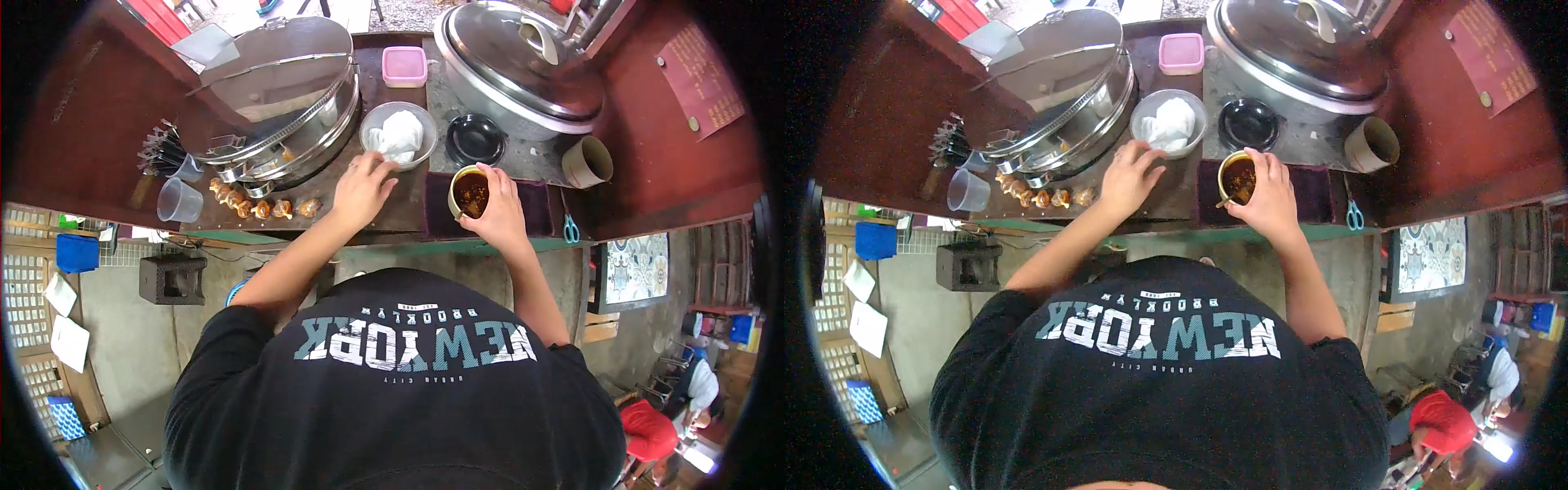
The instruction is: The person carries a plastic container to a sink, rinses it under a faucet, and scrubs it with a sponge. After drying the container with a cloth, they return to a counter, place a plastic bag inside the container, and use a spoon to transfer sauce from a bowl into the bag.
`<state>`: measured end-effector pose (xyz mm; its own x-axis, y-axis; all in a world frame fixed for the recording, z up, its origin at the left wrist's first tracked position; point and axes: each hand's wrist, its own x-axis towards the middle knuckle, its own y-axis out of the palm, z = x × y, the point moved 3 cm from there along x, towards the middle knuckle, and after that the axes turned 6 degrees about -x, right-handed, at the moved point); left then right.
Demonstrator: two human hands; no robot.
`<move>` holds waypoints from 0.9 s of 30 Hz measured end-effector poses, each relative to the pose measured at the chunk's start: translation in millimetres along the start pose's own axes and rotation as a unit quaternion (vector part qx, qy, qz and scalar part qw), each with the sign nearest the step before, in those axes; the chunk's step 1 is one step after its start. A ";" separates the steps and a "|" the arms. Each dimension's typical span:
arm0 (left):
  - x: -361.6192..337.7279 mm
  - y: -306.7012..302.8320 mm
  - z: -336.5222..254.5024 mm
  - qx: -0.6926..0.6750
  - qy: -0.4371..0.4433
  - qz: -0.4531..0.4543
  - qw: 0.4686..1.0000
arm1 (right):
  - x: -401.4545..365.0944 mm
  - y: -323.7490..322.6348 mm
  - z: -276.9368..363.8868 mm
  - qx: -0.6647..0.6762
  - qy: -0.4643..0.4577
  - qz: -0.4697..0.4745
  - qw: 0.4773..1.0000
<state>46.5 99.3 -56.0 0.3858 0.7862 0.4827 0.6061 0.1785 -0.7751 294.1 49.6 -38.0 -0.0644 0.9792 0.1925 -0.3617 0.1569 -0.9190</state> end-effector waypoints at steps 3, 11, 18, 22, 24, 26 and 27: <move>8.3 11.4 10.5 0.028 0.012 0.012 0.999 | 1.2 -3.7 4.3 0.012 0.016 0.012 1.000; 12.4 7.3 33.4 0.067 0.017 0.004 0.998 | 3.5 -12.7 -11.2 0.034 -0.001 0.015 0.999; 14.0 -8.2 30.4 -0.014 -0.038 -0.017 0.999 | 0.0 -14.5 -20.6 0.091 0.009 0.050 0.995; 36.7 -7.0 23.1 -0.042 -0.052 -0.016 0.998 | -8.4 -26.6 -24.6 0.022 -0.012 0.081 0.996; 51.3 0.9 30.2 0.057 -0.034 0.032 0.997 | -10.1 -47.1 -21.7 0.069 -0.043 -0.021 0.996; 58.6 10.4 41.2 0.139 -0.031 0.118 0.983 | -9.3 -77.4 -12.7 0.093 -0.043 -0.110 0.989; 60.7 11.3 44.2 0.122 -0.046 0.115 0.985 | -11.6 -92.3 1.6 0.120 -0.002 -0.162 0.979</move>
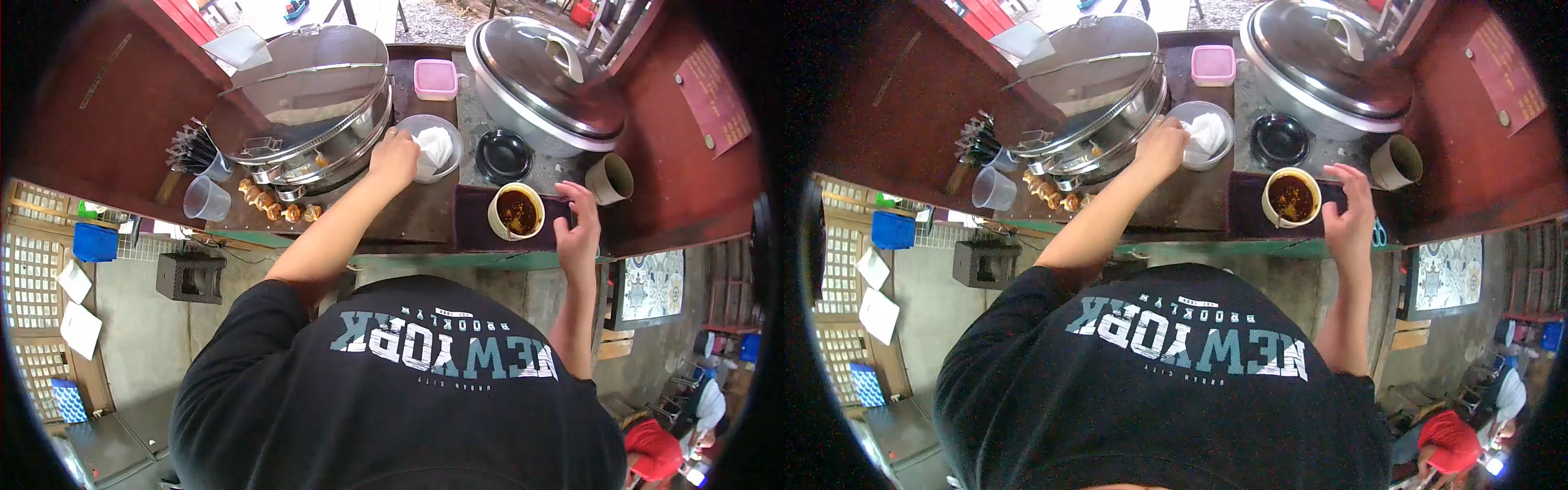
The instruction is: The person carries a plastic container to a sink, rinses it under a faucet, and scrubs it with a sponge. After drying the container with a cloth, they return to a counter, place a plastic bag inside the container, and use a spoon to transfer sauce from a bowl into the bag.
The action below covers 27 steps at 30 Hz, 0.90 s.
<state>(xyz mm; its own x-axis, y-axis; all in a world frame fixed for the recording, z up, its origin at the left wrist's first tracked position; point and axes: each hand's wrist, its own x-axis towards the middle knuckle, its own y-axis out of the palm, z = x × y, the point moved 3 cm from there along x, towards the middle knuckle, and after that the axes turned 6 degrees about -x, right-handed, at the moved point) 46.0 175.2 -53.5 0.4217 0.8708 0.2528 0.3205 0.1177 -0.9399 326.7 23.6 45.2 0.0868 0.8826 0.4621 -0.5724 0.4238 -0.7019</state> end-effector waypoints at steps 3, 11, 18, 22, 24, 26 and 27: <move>3.5 -11.8 0.6 -0.039 -0.038 -0.009 0.998 | 2.1 2.6 10.7 0.119 0.028 0.006 0.992; -15.0 -20.7 6.9 -0.148 -0.088 -0.090 0.981 | 45.3 91.0 34.0 0.072 -0.054 0.227 0.970; -34.0 -36.3 3.2 -0.420 -0.216 -0.118 0.873 | 66.0 134.5 51.0 0.022 -0.128 0.233 0.964; -45.9 -67.9 -8.6 -0.456 -0.110 -0.179 0.865 | 58.6 146.3 81.0 -0.022 -0.156 0.191 0.969; -50.5 -74.5 -3.8 -0.456 0.031 -0.259 0.851 | 56.1 142.4 89.1 0.024 -0.125 0.201 0.971; -64.7 -85.3 -1.7 -0.588 0.012 -0.240 0.772 | 54.4 129.4 99.3 0.105 -0.048 0.242 0.963; -72.3 -89.1 0.3 -0.650 0.003 -0.228 0.725 | 52.8 128.6 97.6 0.198 -0.022 0.277 0.940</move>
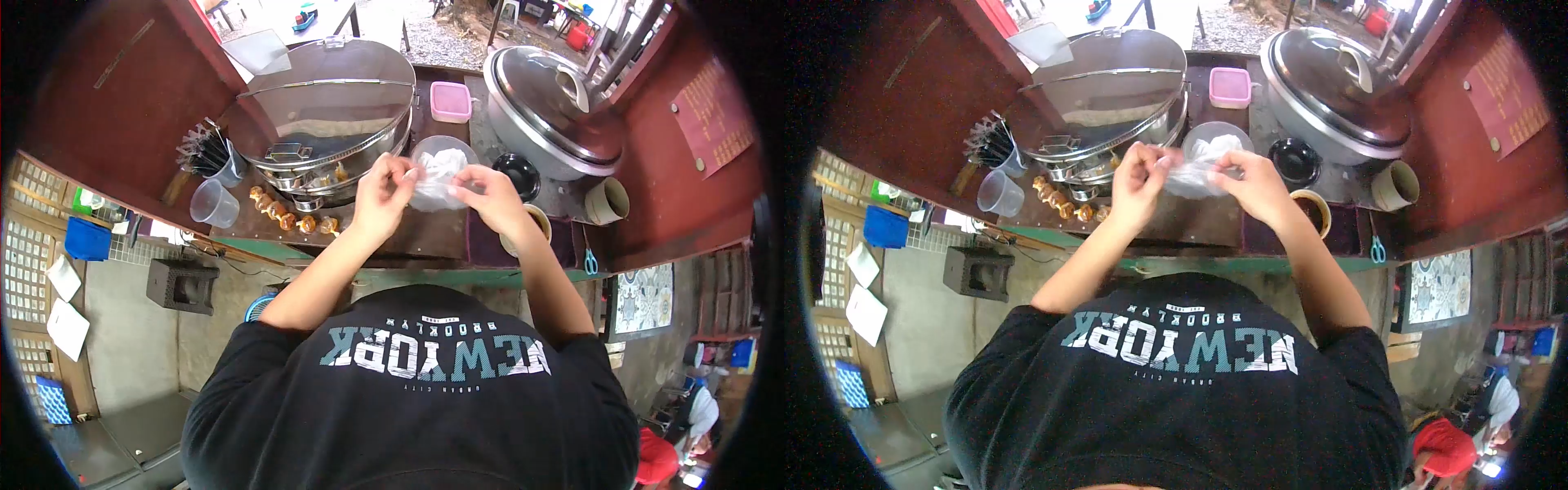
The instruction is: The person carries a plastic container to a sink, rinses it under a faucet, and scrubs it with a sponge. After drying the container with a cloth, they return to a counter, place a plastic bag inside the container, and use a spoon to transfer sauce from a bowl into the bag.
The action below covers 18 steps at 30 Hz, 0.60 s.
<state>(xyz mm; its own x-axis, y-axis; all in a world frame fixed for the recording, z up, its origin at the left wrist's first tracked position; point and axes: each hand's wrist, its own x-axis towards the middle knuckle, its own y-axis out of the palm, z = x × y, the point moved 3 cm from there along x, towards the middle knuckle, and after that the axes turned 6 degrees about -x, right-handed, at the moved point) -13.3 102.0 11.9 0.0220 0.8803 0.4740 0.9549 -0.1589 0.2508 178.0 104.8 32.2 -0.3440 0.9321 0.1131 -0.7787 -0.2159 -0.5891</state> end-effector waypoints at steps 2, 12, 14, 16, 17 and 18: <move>-5.8 -13.5 -7.9 0.048 -0.005 0.002 0.999 | -7.2 -5.2 -5.3 0.199 0.011 0.065 0.978; -22.4 -39.1 -23.8 0.207 -0.142 0.057 0.966 | -18.8 -8.2 -0.2 0.283 0.129 0.058 0.949; -23.1 -44.2 -26.6 0.208 -0.168 0.048 0.962 | -31.1 3.1 1.2 0.258 0.144 0.110 0.949; -22.2 -52.4 -26.7 0.217 -0.208 0.054 0.952 | -36.9 7.5 0.9 0.263 0.152 0.110 0.946; -22.7 -59.4 -18.8 0.191 -0.227 0.054 0.954 | -38.6 7.8 1.3 0.259 0.156 0.095 0.949; -22.7 -62.5 -14.5 0.191 -0.224 0.078 0.953 | -40.3 7.7 1.8 0.254 0.158 0.079 0.951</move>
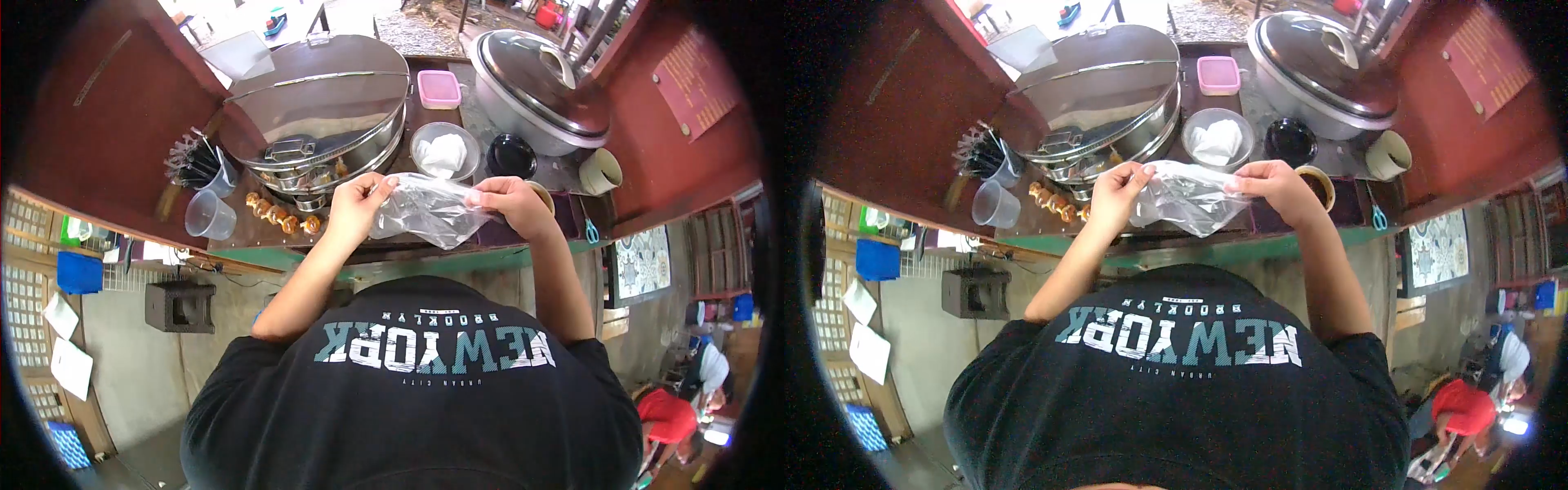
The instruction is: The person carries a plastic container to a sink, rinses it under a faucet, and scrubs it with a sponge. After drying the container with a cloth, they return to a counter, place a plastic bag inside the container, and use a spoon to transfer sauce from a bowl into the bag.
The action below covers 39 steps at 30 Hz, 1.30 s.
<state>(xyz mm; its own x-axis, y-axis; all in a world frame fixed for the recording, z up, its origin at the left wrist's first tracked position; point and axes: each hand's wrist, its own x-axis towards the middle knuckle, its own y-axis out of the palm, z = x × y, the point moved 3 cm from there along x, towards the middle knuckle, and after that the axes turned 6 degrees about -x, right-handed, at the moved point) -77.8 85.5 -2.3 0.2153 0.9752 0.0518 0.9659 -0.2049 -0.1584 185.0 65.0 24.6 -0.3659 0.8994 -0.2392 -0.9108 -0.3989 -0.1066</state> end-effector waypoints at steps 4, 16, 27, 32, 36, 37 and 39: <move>12.1 -1.4 30.4 0.062 0.015 0.120 0.991 | -4.2 8.4 -9.1 0.138 -0.025 -0.100 0.985; -29.7 46.2 -27.3 0.243 0.197 -0.002 0.950 | 3.9 65.7 -21.8 0.123 -0.101 -0.171 0.972; -42.5 27.3 13.3 -0.177 -0.099 -0.060 0.977 | -6.0 40.6 -34.7 -0.315 -0.135 -0.199 0.918; -47.3 57.4 33.8 -0.641 -0.197 0.038 0.741 | -1.7 58.6 -42.5 -0.418 -0.325 -0.090 0.844; -46.5 57.3 21.6 -0.456 -0.097 -0.105 0.878 | 11.2 60.1 -62.7 -0.111 -0.073 0.087 0.987; -42.4 56.6 30.3 -0.301 -0.013 -0.078 0.950 | 9.0 61.0 -55.4 -0.065 -0.114 0.061 0.990; -48.6 60.1 13.6 -0.130 0.004 -0.042 0.991 | -6.2 67.1 -19.0 -0.239 -0.359 -0.051 0.901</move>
<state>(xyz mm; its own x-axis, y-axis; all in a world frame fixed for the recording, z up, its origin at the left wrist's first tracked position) -32.2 26.9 -27.7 0.1328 0.9892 0.0614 0.9846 -0.1388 0.1062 129.8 29.2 0.6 -0.4703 0.7511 0.4633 -0.8229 -0.1835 -0.5378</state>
